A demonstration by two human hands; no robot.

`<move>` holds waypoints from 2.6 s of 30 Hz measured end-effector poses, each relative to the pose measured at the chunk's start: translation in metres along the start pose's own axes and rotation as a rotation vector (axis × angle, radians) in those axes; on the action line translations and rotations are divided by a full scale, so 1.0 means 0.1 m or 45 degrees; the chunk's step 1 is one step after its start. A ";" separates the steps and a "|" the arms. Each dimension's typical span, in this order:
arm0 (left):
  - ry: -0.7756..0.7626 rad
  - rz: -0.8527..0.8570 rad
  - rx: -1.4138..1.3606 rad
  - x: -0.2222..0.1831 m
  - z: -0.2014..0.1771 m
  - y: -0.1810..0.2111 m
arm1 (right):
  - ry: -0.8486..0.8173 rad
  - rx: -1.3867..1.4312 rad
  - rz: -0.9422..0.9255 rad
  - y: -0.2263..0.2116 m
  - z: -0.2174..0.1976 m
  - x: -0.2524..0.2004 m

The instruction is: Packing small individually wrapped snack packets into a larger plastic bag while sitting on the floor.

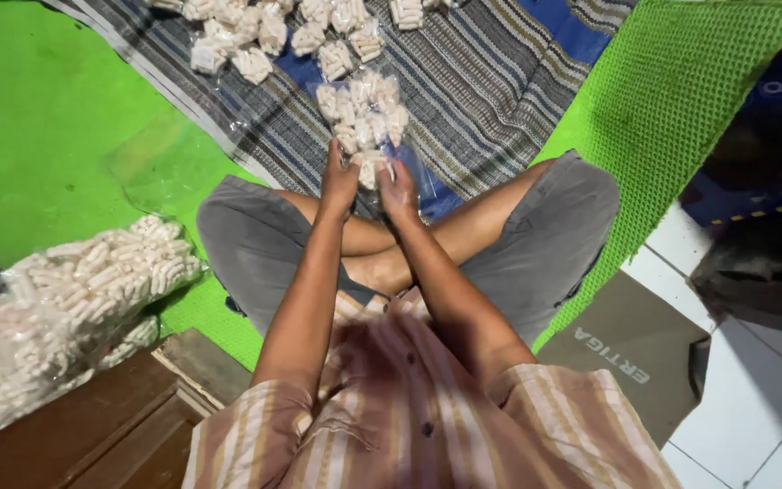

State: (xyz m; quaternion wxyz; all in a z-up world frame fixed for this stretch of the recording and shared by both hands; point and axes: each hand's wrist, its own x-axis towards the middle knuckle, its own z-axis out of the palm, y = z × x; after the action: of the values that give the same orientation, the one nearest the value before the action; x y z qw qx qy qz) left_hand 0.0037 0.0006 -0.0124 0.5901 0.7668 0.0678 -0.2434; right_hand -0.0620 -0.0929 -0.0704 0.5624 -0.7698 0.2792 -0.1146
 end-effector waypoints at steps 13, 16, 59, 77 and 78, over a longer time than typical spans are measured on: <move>0.003 0.046 0.038 0.12 -0.02 -0.21 | 0.291 -0.311 -0.113 -0.13 -0.10 -0.11; 0.001 0.045 0.074 0.15 -0.01 -0.22 | 0.388 -0.432 -0.354 -0.17 -0.13 -0.09; -0.057 0.108 -0.424 0.52 0.00 -0.13 | -0.032 -0.179 -0.413 0.29 0.14 0.61; 0.158 0.058 0.073 0.41 0.04 0.00 | -0.190 -0.134 -0.159 -0.09 0.00 0.33; 0.156 0.050 0.074 0.40 0.03 -0.02 | -0.193 -0.136 -0.152 -0.28 -0.12 0.21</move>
State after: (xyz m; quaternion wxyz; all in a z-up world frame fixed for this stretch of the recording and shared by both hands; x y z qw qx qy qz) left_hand 0.0372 -0.0090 -0.0332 0.5672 0.7981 0.0815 -0.1861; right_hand -0.0421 -0.1082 -0.0432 0.5321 -0.8205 0.1954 -0.0742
